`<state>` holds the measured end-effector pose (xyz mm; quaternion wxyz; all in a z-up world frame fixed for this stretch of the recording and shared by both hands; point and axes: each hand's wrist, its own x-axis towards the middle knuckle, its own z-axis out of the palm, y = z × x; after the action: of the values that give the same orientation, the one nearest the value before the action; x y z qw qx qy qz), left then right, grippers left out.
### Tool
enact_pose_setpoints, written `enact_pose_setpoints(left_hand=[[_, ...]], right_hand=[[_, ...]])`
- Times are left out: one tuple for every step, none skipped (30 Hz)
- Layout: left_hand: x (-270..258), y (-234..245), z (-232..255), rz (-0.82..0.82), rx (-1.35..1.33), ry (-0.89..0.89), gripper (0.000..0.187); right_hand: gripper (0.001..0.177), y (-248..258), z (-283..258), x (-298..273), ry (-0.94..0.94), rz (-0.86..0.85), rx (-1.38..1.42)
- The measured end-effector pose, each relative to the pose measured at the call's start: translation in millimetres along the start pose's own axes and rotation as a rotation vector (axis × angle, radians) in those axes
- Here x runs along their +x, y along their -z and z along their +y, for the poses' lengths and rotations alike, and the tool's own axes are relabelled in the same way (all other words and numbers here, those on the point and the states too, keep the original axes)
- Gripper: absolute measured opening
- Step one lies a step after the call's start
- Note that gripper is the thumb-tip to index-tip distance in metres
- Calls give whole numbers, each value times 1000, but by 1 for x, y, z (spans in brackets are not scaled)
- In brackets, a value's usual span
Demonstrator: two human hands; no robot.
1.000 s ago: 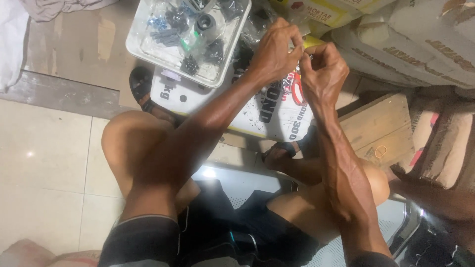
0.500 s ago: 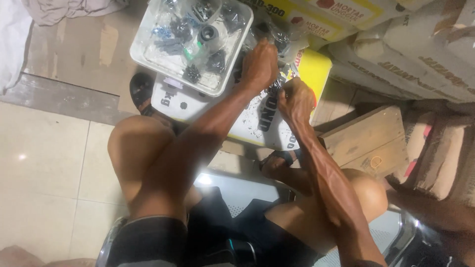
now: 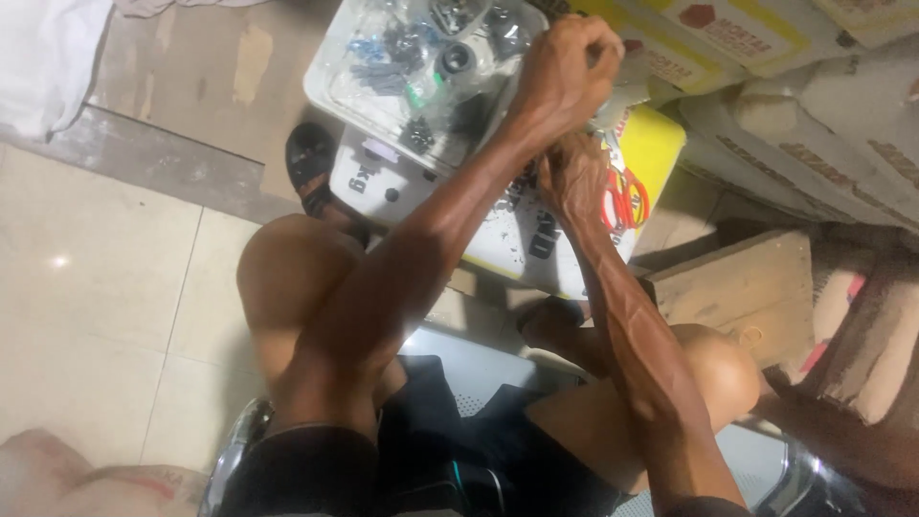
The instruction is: Sorting small plastic components and colored wires from a white tray and a plastic bag.
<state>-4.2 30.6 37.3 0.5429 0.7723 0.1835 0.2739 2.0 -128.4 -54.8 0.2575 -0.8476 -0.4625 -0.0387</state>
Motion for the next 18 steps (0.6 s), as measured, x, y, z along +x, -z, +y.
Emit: enact_pose_setpoints(left_hand=[[0,1,3,8,6,3,10],[-1,3,6,10,4,-8,11],[-1,5,9,13,3,-19,13],[0,4,5,14,7,-15,13],[0,4,2,12,26,-8,11],[-1,1,0,7,42,0,10],[-3,5,1,7,42,3,10],[-3,9,4,-18,0,-1,12],[-4,13,7,-42,-42,-5,14],[-4,15,6,-44,-45,-6,14],[-5,16,7,-65,-29,-14,16],[-6,16,8,-87,-16,-24,19],[-4,17,13,-91,-22,-28,19],[-5,18,19,-202,87,97,18],[-6,18,25,-315,197,219,35],[-13,18,29,-327,193,210,35],[-19,18,33,-390,125,149,26],[-25,16,37,-458,59,86,26]], right_hand=[[22,-10,3,3,7,-3,7],[17,-21,6,7,-93,-43,52],[14,-32,9,10,-192,-85,97],[14,-35,6,11,-192,-88,101],[11,-37,3,11,-262,-106,146],[17,-38,1,10,-335,-124,187],[17,-36,-1,9,-336,-127,187],[31,-35,-3,11,-443,-148,247],[46,-32,-5,13,-549,-168,308],[46,-19,-7,15,-551,-166,306],[26,-6,-8,17,-352,-221,209],[12,10,-7,18,-155,-274,109],[12,31,-9,24,-159,-271,102],[16,53,-11,26,-222,-258,342],[26,75,-13,28,-283,-241,582],[26,104,-22,28,-291,-230,575],[20,133,-32,28,-476,-239,824],[18,162,-41,28,-662,-235,1075]])
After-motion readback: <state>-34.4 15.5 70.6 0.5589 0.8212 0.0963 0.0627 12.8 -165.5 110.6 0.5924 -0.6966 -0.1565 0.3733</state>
